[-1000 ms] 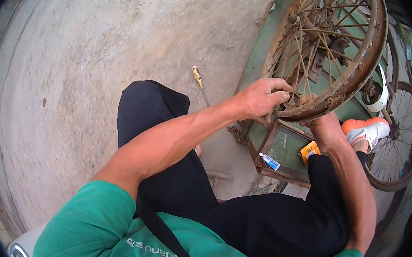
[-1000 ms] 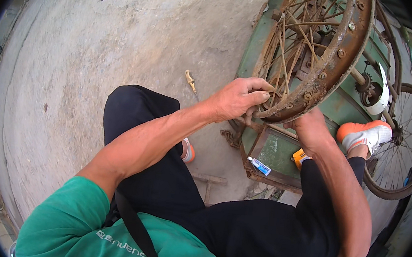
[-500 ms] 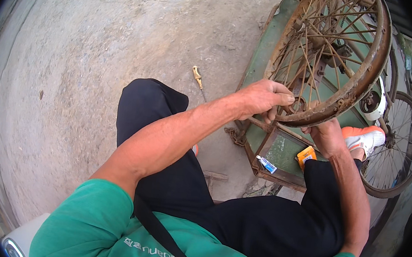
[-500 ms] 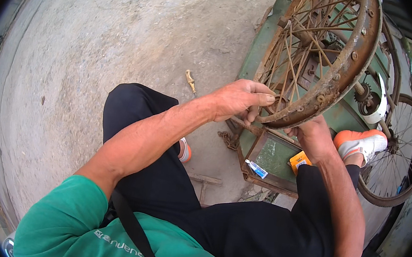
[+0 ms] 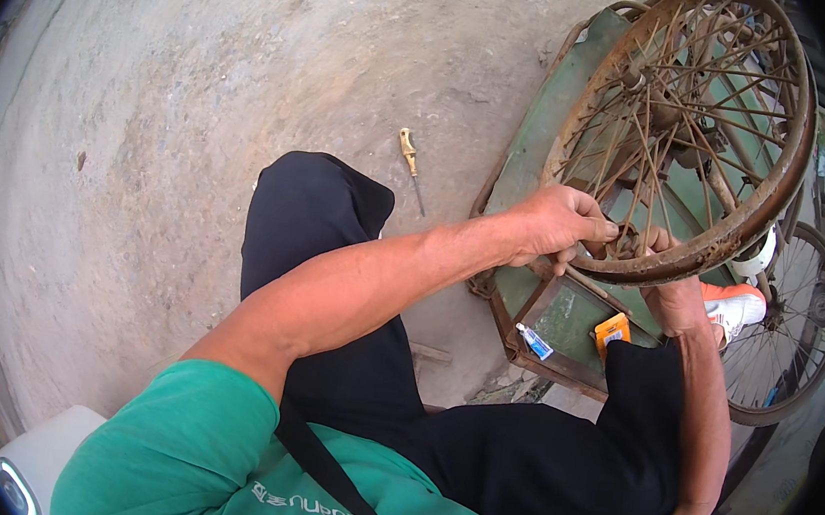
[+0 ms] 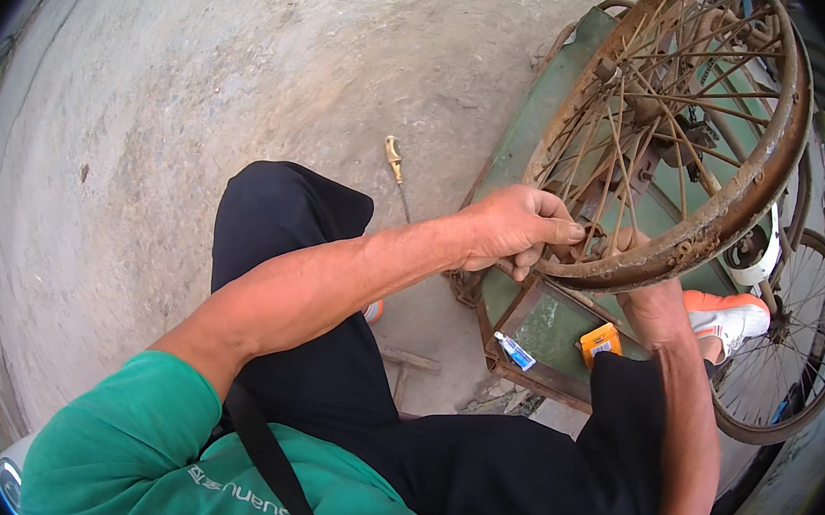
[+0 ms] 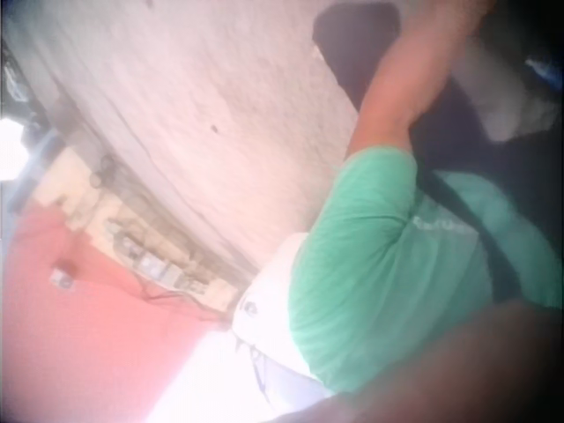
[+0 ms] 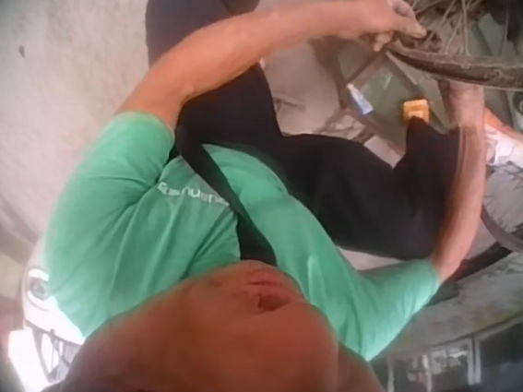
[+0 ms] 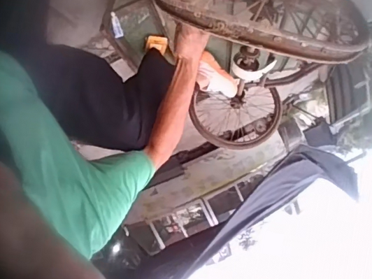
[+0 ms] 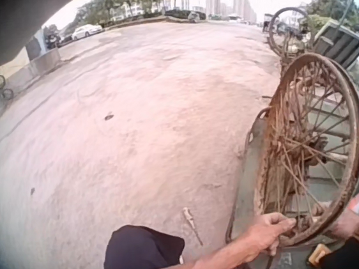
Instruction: The person sits on the ground and works on a bicycle wheel mounted on a green cart. They repeatedly press and adjust the tire bead with both hands, rotating the wheel to different sections. A screwdriver and small containers are visible nearby.
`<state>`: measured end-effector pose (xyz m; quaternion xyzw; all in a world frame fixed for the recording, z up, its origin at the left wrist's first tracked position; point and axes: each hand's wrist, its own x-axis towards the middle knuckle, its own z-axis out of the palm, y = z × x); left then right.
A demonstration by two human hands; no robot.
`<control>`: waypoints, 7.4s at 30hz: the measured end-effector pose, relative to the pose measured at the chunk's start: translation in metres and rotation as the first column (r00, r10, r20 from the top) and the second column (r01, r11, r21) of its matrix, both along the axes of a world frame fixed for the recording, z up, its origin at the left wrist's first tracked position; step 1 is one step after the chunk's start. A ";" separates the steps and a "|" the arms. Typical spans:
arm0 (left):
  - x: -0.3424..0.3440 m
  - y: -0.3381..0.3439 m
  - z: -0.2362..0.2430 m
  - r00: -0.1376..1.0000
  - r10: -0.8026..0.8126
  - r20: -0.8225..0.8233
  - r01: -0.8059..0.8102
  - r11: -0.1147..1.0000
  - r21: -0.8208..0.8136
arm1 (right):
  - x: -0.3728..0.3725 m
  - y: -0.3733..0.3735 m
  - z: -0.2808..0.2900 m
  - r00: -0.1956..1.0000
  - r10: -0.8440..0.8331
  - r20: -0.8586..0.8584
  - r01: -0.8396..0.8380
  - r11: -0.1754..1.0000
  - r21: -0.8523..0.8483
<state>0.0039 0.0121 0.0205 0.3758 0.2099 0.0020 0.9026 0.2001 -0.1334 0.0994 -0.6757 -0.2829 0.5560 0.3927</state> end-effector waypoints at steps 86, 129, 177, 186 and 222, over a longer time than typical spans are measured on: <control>-0.002 -0.002 -0.001 0.991 -0.080 -0.105 0.123 0.853 0.508 | -0.031 0.018 -0.024 0.950 -0.075 -0.304 0.067 0.997 -0.035; 0.064 -0.001 0.011 0.890 0.431 -0.146 -0.417 0.901 0.118 | -0.045 0.015 -0.002 0.966 -0.071 0.249 0.108 0.985 -0.138; 0.100 0.015 0.024 0.941 0.320 -0.110 -0.331 0.937 -0.113 | -0.019 0.017 0.017 0.877 0.216 0.430 -0.243 0.970 0.010; 0.103 0.002 0.003 0.898 0.438 -0.033 -0.436 0.879 -0.191 | -0.031 0.019 0.033 0.956 0.131 0.264 -0.114 0.990 -0.081; -0.030 -0.016 0.032 0.989 0.147 -0.005 -0.081 0.574 0.814 | -0.010 0.020 -0.007 0.969 0.244 -0.038 -0.247 0.963 -0.105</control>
